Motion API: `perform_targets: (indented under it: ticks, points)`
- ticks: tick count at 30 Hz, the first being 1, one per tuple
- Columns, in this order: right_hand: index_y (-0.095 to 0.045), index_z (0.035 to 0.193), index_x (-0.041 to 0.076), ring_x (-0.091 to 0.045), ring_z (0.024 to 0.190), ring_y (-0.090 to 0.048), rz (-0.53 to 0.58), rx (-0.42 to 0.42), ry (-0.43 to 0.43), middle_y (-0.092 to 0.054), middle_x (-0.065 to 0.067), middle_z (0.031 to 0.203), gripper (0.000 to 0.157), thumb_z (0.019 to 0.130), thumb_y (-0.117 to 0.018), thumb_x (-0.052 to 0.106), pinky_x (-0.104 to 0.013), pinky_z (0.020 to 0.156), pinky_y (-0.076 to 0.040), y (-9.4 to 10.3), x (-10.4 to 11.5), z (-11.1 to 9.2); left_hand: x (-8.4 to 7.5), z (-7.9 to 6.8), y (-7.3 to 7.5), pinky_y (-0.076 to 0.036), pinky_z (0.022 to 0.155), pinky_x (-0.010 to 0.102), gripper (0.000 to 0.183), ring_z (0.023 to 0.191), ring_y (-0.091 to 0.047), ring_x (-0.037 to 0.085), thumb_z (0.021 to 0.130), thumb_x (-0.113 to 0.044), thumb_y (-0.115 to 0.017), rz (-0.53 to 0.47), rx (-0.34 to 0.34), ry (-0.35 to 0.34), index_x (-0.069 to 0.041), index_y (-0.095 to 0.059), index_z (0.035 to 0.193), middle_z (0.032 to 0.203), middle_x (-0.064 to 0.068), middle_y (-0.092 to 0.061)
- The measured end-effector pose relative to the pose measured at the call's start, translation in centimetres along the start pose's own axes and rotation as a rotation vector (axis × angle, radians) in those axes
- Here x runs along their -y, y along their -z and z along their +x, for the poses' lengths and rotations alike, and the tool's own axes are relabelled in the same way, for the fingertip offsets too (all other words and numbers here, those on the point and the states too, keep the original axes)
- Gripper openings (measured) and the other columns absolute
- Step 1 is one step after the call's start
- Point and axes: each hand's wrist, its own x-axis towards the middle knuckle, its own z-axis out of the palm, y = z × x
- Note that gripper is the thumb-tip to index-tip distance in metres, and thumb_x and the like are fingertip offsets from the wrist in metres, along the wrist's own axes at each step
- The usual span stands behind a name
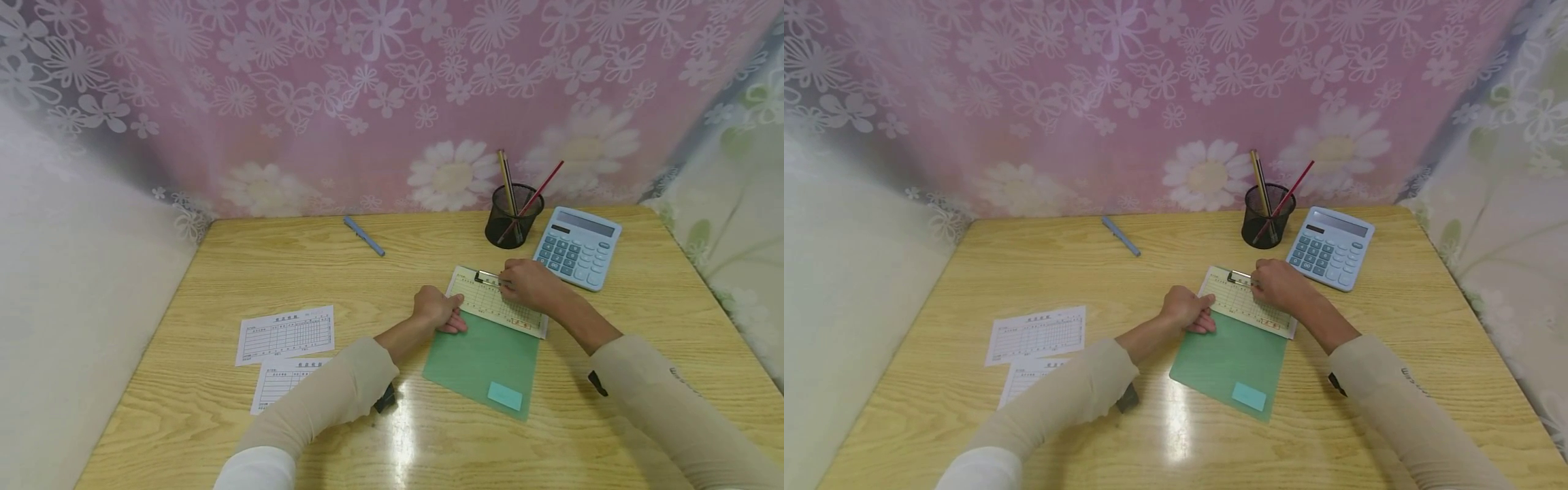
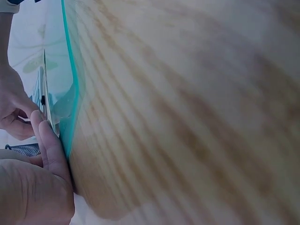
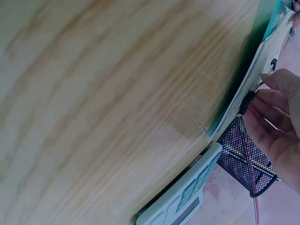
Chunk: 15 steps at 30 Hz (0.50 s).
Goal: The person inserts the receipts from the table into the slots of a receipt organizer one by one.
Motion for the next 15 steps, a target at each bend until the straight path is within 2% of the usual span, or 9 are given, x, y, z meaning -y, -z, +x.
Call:
perform_targets:
  ticks: [6,9,12,15]
  points:
    - [-0.067,0.073,0.008,-0.01,0.057,-0.043,0.01,0.008,-0.029,-0.053,-0.002,0.068,0.01,0.082,-0.068,0.006,-0.028,0.052,-0.041,0.2,0.1,-0.2,-0.2,0.0,0.1,-0.054,0.043,0.021,0.037,0.049,-0.068,0.018,0.093,-0.026,-0.061,0.021,0.016,-0.002,0.002,-0.064,0.069,0.061,0.017,-0.069]
    - [-0.07,0.08,0.006,-0.01,0.058,-0.046,0.027,0.032,-0.058,-0.056,-0.003,0.072,0.005,0.083,-0.069,0.009,-0.028,0.053,-0.042,0.3,0.1,-0.3,-0.3,-0.2,0.8,-0.056,0.045,0.023,0.04,0.048,-0.067,0.017,0.093,-0.031,-0.062,0.038,0.045,-0.002,0.002,-0.064,0.071,0.06,0.015,-0.069]
    - [-0.073,0.093,0.002,-0.012,0.062,-0.053,0.033,0.06,-0.078,-0.06,-0.006,0.078,0.013,0.084,-0.07,0.012,-0.031,0.054,-0.047,0.4,0.1,-0.4,-0.6,-0.6,2.3,-0.058,0.05,0.025,0.04,0.049,-0.067,0.016,0.092,-0.033,-0.063,0.094,0.092,-0.036,0.002,-0.065,0.072,0.06,0.014,-0.069]
    - [-0.072,0.1,0.001,-0.016,0.066,-0.057,0.036,0.078,-0.091,-0.062,-0.007,0.082,0.02,0.085,-0.07,0.014,-0.033,0.058,-0.05,0.6,0.1,-0.6,-0.8,-1.4,4.8,-0.061,0.059,0.032,0.038,0.056,-0.07,0.02,0.092,-0.03,-0.063,0.149,0.158,-0.11,0.005,-0.066,0.076,0.062,0.012,-0.07]
